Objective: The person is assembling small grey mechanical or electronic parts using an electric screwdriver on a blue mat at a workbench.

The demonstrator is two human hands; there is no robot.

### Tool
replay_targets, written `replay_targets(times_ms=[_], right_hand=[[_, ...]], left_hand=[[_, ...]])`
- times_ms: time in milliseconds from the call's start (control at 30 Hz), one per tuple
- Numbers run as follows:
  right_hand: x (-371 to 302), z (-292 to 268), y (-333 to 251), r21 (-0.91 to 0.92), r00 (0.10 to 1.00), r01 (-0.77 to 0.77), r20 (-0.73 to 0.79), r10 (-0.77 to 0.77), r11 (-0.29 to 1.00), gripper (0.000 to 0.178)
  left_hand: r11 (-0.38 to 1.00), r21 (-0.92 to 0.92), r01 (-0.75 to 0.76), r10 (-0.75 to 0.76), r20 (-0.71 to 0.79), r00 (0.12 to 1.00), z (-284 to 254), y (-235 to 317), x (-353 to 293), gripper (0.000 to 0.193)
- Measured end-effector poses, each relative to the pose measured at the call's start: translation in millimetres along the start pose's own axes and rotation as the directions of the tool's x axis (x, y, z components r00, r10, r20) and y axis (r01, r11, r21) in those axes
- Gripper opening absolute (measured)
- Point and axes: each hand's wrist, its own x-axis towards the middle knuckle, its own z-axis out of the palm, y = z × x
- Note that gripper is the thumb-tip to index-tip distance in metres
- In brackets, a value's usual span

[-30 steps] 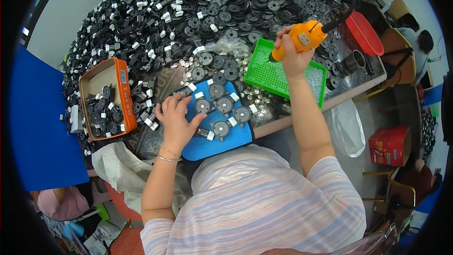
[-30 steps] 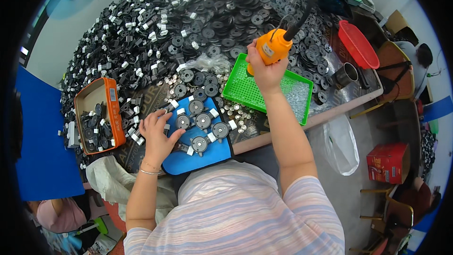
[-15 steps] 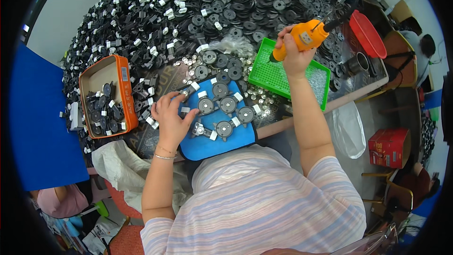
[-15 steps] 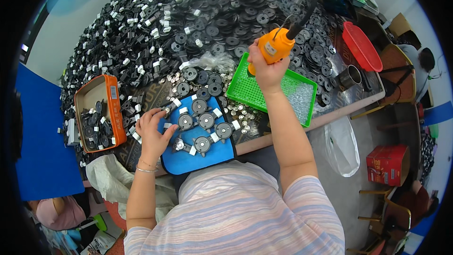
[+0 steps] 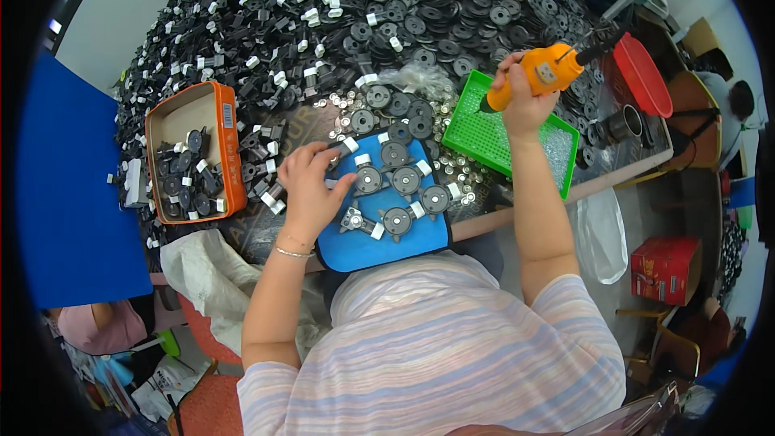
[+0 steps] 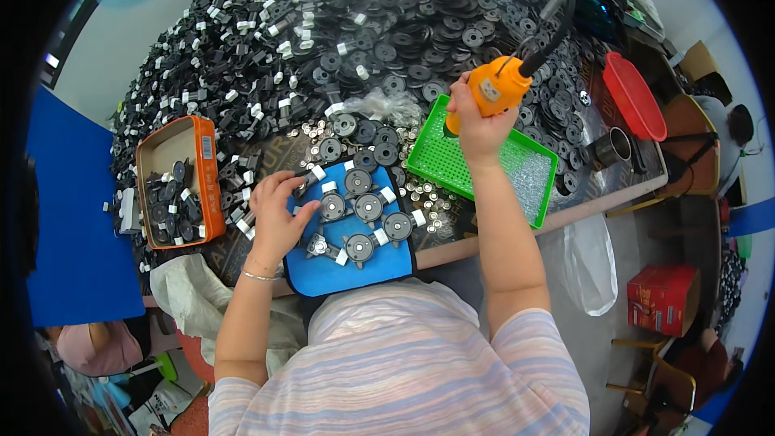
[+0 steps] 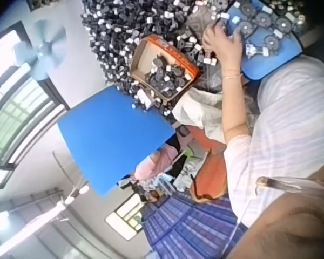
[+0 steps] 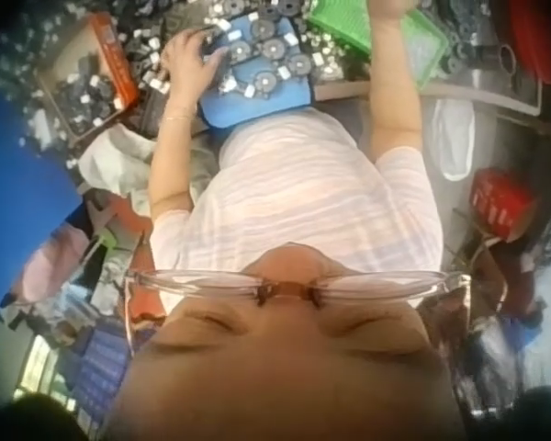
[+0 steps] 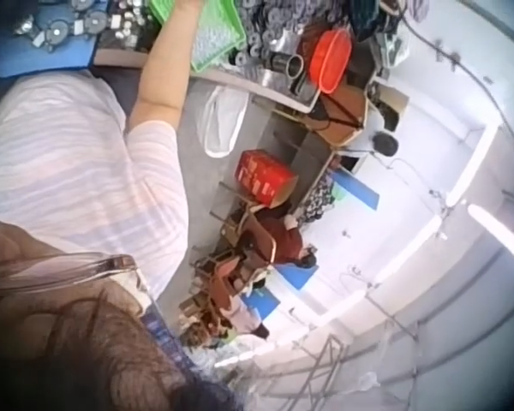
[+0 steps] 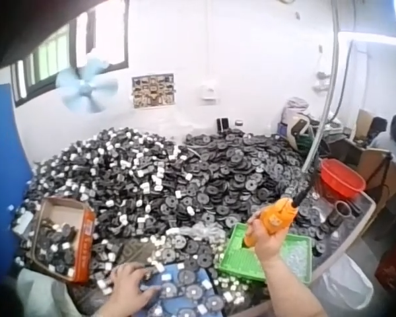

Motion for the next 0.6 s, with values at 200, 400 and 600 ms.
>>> replay_targets(times_ms=[200,400,600], right_hand=[[0.2,-6.9,-18.3,0.076,0.999,0.025,0.035,-0.028,0.997,0.020],[-7.2,-2.5,-43.0,0.182,0.993,0.086,0.062,-0.098,0.980,0.021],[-16.6,-6.7,-50.3,0.212,0.992,0.065,0.088,-0.085,0.975,0.025]], left_hand=[[0.995,-0.091,-0.037,0.050,0.142,0.989,21.6,23.9,44.1,0.027],[0.969,0.245,0.026,-0.104,0.310,0.945,46.1,47.9,81.7,0.029],[0.982,0.075,0.173,-0.188,0.422,0.887,35.1,49.0,104.2,0.015]])
